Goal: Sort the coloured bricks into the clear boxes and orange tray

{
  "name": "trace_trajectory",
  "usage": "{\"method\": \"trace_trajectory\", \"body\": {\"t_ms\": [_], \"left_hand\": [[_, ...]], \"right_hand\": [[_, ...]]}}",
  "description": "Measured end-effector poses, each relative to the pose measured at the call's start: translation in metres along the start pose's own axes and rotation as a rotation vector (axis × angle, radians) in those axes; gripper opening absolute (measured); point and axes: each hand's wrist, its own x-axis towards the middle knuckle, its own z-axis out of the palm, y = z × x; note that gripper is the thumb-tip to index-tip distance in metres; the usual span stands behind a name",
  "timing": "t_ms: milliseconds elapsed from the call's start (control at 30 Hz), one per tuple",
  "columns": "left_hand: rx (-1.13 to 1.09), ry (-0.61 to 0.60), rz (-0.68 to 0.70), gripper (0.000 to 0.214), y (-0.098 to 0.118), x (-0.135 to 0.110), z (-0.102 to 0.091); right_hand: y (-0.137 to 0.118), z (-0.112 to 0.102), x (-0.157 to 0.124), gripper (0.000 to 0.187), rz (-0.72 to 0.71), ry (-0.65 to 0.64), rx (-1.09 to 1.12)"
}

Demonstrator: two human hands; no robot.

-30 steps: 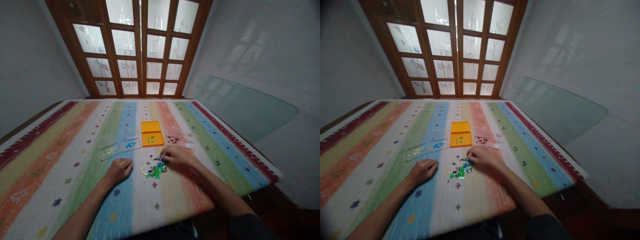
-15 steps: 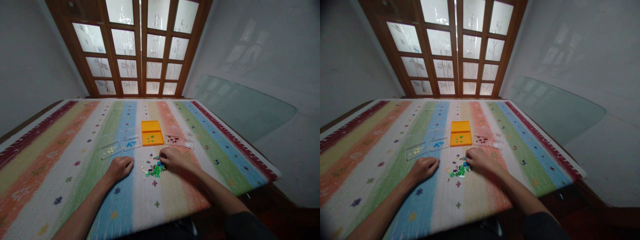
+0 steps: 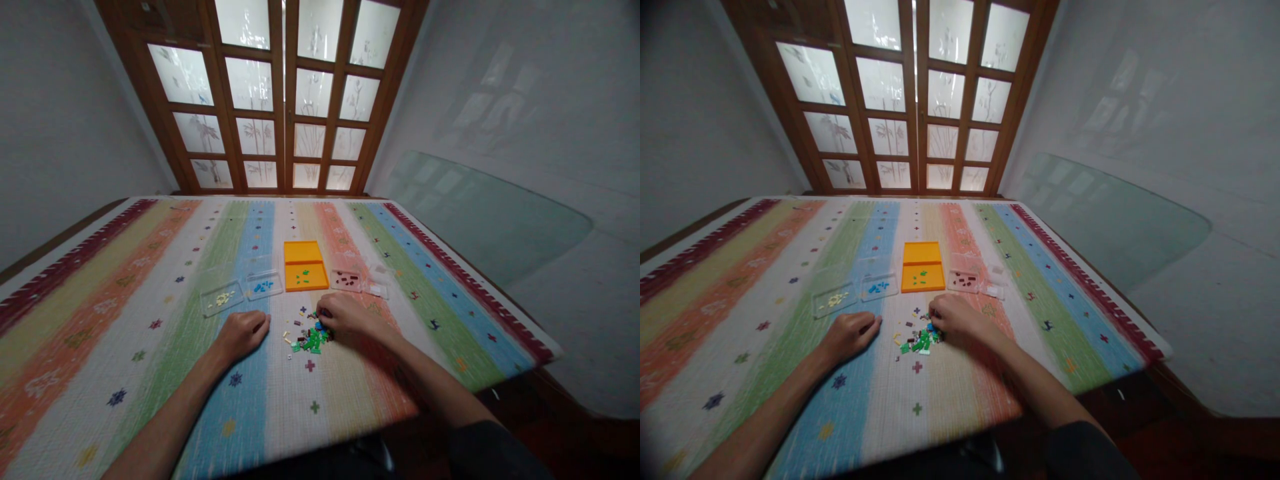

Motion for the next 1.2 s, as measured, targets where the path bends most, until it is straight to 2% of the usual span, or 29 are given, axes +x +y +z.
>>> {"method": "trace_trajectory", "body": {"t_ms": [300, 467, 700, 1033, 1200], "left_hand": [[-0.044, -0.024, -0.012, 0.043, 0.001, 0.002, -0.002], [-0.038, -0.024, -0.003, 0.043, 0.0, 0.0, 0.0], [-0.029, -0.035, -0.001, 0.043, -0.001, 0.0, -0.001], [0.001, -0.03, 0.026, 0.042, 0.0, 0.001, -0.002], [0.017, -0.031, 0.042, 0.042, -0.001, 0.0, -0.001]], "right_hand": [[-0.008, -0.008, 0.009, 0.013, 0.082, -0.038, -0.052], [-0.014, -0.008, 0.011, 0.012, 0.065, 0.003, 0.012], [-0.022, -0.004, 0.014, 0.014, 0.038, -0.023, -0.048], [-0.017, -0.001, 0.012, 0.023, -0.044, 0.026, 0.059], [-0.015, -0.001, 0.015, 0.023, -0.075, 0.025, 0.001]]}}
